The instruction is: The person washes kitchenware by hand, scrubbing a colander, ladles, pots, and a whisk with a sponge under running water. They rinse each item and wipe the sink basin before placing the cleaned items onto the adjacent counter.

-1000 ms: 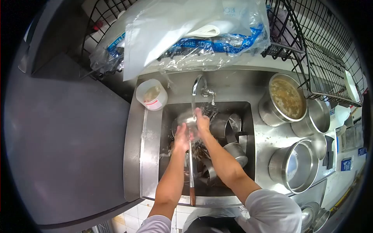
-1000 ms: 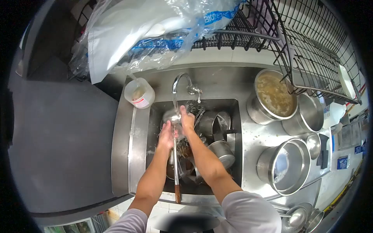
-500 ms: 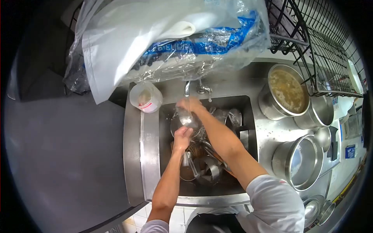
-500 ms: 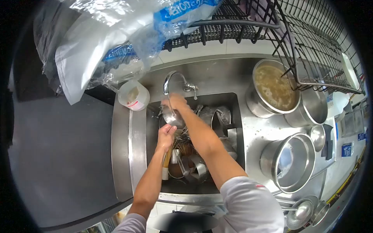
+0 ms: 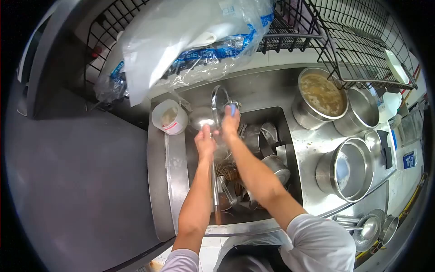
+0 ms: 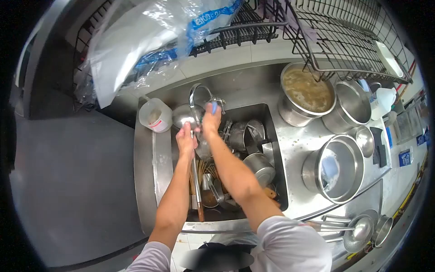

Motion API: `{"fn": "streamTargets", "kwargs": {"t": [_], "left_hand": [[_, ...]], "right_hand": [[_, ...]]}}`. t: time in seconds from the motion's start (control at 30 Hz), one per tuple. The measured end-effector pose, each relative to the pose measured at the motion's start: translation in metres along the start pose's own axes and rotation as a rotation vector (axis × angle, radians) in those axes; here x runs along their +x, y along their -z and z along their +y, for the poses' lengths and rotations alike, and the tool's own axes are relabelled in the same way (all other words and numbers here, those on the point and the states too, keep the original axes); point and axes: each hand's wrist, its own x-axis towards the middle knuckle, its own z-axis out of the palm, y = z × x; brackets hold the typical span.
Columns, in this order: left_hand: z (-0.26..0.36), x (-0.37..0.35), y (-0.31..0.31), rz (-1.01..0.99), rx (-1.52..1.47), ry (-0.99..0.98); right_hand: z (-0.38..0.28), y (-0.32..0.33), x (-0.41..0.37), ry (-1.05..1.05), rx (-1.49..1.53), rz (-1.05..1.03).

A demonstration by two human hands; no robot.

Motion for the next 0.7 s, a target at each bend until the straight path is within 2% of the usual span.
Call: {"fn": "streamTargets", "kwargs": {"t": [0.03,0.1,0.13,0.23,0.33,0.43,0.47,0.5,0.53,0.57,0.6,0.63,0.67,0.7], "left_hand": [[0.003,-0.005,0.005,-0.034,0.035,0.022],[0.005,-0.014,0.008,-0.107,0.097,0.066],[0.003,-0.013,0.009,-0.165,0.176,0.072],[-0.003,-0.014,0.003,-0.342,0.321,0.076],[-0.001,-0.019,-0.005,-0.301,0.206,0.191],[-0.005,0.013,-0.005,-0.169,0.031,0.204],[-0.008,0.024,-0.012,-0.098,-0.064,0.155],[-0.004,0.032,-0.023,-0.026,-0.161,0.107],[-0.007,0.050,-0.028,0.018,-0.191,0.096],[-0.014,0.068,-0.031,0.061,-0.216,0.090],[-0.015,0.078,-0.032,0.070,-0.252,0.086],[-0.012,0.082,-0.029,0.101,-0.240,0.102],[-0.019,0.090,-0.019,-0.045,-0.484,0.154],[0.016,0.057,-0.020,-0.035,-0.469,0.261]], "right_hand": [[0.000,0.005,0.017,0.207,-0.208,-0.108],[-0.031,0.011,0.034,0.224,-0.708,-0.509],[-0.062,0.003,0.008,0.197,-0.912,-0.400],[-0.068,-0.024,0.004,0.331,-1.412,-0.580],[-0.069,-0.009,-0.017,0.536,-1.309,-0.332],[-0.055,0.020,-0.044,0.475,-0.858,0.076],[-0.036,0.025,-0.050,0.458,-0.777,0.150],[-0.004,0.029,-0.043,0.453,-0.637,0.140],[0.020,0.030,-0.037,0.377,-0.665,0.041],[0.020,0.030,-0.053,0.229,-0.522,-0.035],[0.018,0.032,-0.061,0.231,-0.615,-0.045],[-0.016,0.037,-0.097,0.027,-0.407,-0.230],[-0.014,0.046,-0.096,0.024,-0.373,-0.331],[-0.013,0.055,-0.092,0.026,-0.335,-0.424]]}}
